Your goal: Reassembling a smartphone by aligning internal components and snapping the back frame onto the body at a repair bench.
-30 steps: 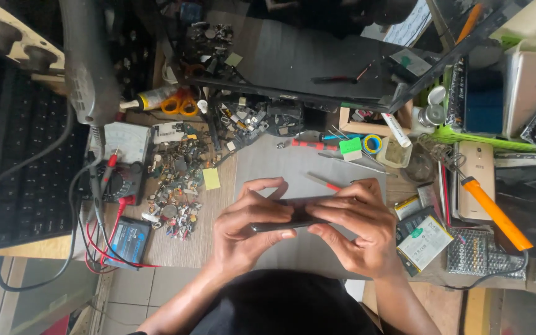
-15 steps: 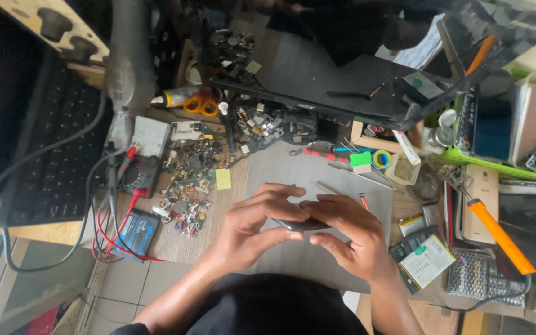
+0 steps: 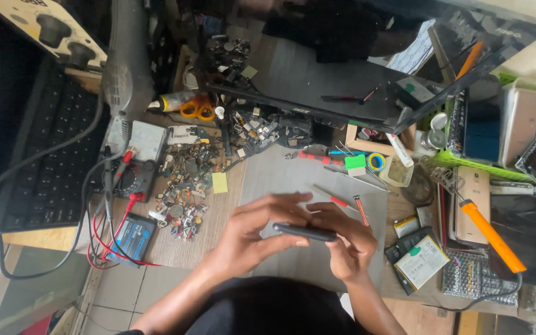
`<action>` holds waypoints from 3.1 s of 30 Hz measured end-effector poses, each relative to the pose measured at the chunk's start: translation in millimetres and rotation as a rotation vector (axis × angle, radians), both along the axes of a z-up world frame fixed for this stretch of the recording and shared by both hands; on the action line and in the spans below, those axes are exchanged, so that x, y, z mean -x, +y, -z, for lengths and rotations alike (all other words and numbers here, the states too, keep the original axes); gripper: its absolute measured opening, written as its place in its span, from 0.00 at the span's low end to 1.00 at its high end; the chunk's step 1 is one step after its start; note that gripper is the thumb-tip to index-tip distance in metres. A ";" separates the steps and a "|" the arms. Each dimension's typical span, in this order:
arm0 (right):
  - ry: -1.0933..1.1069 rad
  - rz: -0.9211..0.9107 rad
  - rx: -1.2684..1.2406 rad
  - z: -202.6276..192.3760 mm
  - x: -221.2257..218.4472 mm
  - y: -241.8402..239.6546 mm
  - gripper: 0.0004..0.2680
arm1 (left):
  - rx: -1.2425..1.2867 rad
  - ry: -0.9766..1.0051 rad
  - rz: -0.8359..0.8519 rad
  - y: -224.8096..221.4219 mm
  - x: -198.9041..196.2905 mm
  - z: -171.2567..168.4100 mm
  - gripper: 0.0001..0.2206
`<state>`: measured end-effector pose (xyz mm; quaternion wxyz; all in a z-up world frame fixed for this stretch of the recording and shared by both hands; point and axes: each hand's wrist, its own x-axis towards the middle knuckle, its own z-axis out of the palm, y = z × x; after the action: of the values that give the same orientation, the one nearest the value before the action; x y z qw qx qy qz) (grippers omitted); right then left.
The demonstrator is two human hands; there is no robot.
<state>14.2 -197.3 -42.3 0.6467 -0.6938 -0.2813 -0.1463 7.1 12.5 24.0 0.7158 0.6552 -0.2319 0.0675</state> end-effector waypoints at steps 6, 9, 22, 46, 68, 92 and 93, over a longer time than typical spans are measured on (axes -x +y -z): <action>-0.191 -0.069 -0.019 -6.3 -9.0 -4.1 0.16 | 0.013 -0.053 0.034 2.5 2.8 -0.6 0.11; -0.271 -0.072 0.014 -32.7 -16.0 5.5 0.08 | -0.002 -0.099 0.038 3.6 0.4 -3.4 0.10; -0.161 -0.060 -0.123 -33.6 -16.6 -5.7 0.09 | 0.004 -0.039 -0.111 -15.2 -3.9 -0.4 0.11; -0.172 0.020 0.382 -60.4 -20.4 -18.1 0.06 | -0.442 -0.194 -0.081 -17.7 -8.9 15.0 0.15; 0.391 0.041 0.469 -43.8 -2.4 -12.0 0.07 | 0.439 0.495 -0.290 -21.6 -13.1 37.9 0.26; 0.269 -0.022 0.116 -32.3 16.1 -4.3 0.14 | 1.105 1.298 -0.206 -26.5 -39.3 22.1 0.26; 0.264 -0.025 0.103 -31.8 14.7 -4.0 0.13 | 1.133 1.331 -0.236 -26.9 -40.8 20.9 0.24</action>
<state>-0.5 -201.3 -10.5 0.6432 -0.7358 -0.2096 -0.0309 47.9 -14.5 3.1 0.9079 0.1248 0.3710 -0.1498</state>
